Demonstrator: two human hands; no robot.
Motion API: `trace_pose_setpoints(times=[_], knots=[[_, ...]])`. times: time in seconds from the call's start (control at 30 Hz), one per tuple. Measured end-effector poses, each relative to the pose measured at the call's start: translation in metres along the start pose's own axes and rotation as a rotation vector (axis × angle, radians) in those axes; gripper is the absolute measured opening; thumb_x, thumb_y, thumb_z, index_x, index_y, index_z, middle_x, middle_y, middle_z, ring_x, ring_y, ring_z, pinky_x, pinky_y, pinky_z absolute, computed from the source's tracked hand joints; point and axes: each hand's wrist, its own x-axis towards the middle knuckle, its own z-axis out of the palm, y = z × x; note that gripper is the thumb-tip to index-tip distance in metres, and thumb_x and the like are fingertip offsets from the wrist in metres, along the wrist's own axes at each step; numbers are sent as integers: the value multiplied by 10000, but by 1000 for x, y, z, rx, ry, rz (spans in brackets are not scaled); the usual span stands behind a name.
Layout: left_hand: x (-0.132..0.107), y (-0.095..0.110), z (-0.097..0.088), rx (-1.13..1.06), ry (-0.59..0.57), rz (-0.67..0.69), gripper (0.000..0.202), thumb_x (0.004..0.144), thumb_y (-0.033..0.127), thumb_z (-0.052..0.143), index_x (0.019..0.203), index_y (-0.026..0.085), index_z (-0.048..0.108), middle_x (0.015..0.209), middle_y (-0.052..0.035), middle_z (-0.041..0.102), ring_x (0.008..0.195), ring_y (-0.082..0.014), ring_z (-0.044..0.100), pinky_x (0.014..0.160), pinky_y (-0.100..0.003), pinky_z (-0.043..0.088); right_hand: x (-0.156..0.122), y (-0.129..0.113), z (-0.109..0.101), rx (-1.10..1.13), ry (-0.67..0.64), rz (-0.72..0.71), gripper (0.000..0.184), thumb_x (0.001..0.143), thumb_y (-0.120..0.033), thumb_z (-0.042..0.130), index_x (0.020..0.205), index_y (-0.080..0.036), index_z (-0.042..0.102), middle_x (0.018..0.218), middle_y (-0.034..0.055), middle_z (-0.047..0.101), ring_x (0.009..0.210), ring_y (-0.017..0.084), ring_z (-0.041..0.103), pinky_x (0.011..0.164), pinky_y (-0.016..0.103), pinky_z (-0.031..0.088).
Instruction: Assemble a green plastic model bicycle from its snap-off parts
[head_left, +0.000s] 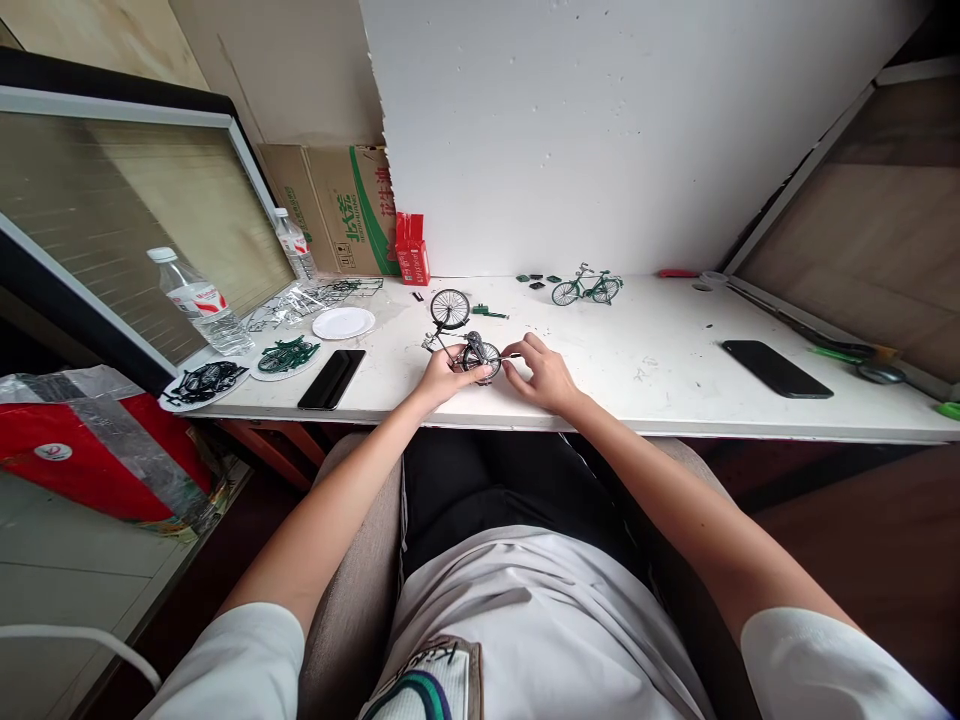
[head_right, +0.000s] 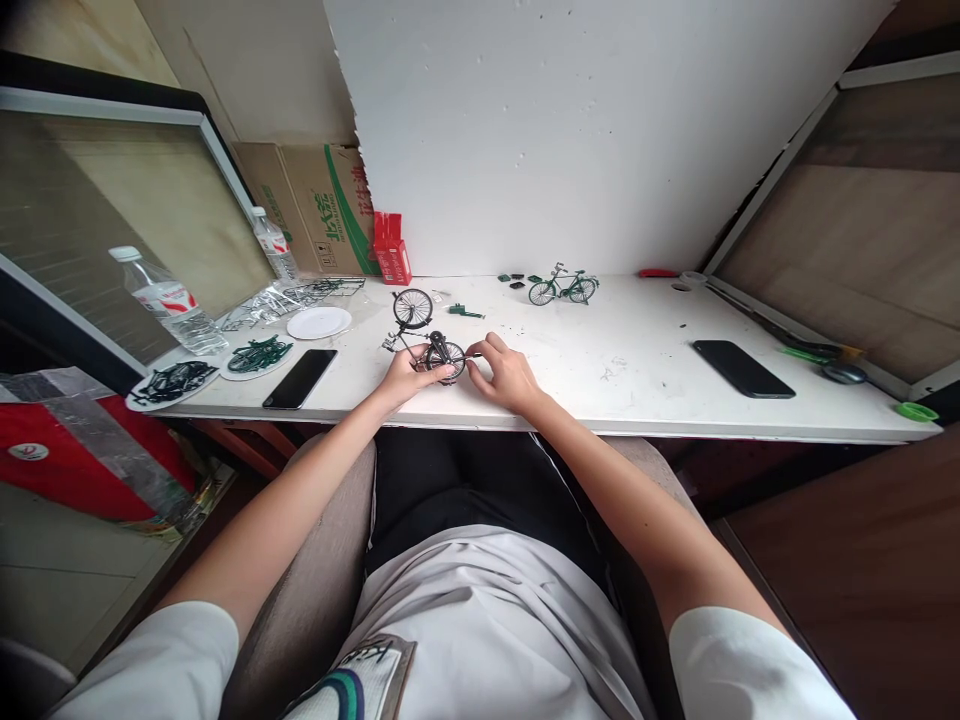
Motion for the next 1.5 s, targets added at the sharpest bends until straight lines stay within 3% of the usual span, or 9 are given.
trace_pose_setpoints(times=[0.53,0.8,1.17,1.33,1.5], knots=[[4,-6,-3,-2,38,32,482,712,440,932,1054,141,770,1046,-107,796,921,-230,735,863,-357,602,-2,7,4,4,-52,-51,219,966,-242,521,1135,-197,653,1084,117,698,882,237,663,734,332,473],[6,-11,-4,-29,29,22,454,710,419,934,1028,141,767,994,-92,791,857,-204,720,831,-344,597,-4,9,6,-113,-87,-106,242,957,-248,522,1139,-189,669,1085,104,718,818,215,649,689,315,416],[4,-5,-1,-21,37,13,482,682,430,950,1019,138,767,1004,-96,793,886,-212,722,839,-347,593,-3,8,6,-105,-114,-98,235,982,-272,514,1123,-186,681,1075,111,713,795,216,632,687,316,410],[3,-5,-2,5,59,-6,481,698,466,936,1014,149,758,957,-82,782,809,-189,697,728,-306,577,0,8,4,-36,-111,-25,364,1107,-350,356,1191,-187,671,1095,120,684,817,221,633,707,318,428],[3,-5,-1,81,74,-2,502,764,538,882,1056,156,740,980,-94,781,787,-188,692,649,-282,548,0,7,3,-41,-98,21,467,1139,-400,264,1401,-193,590,1190,136,654,827,224,634,697,319,437]])
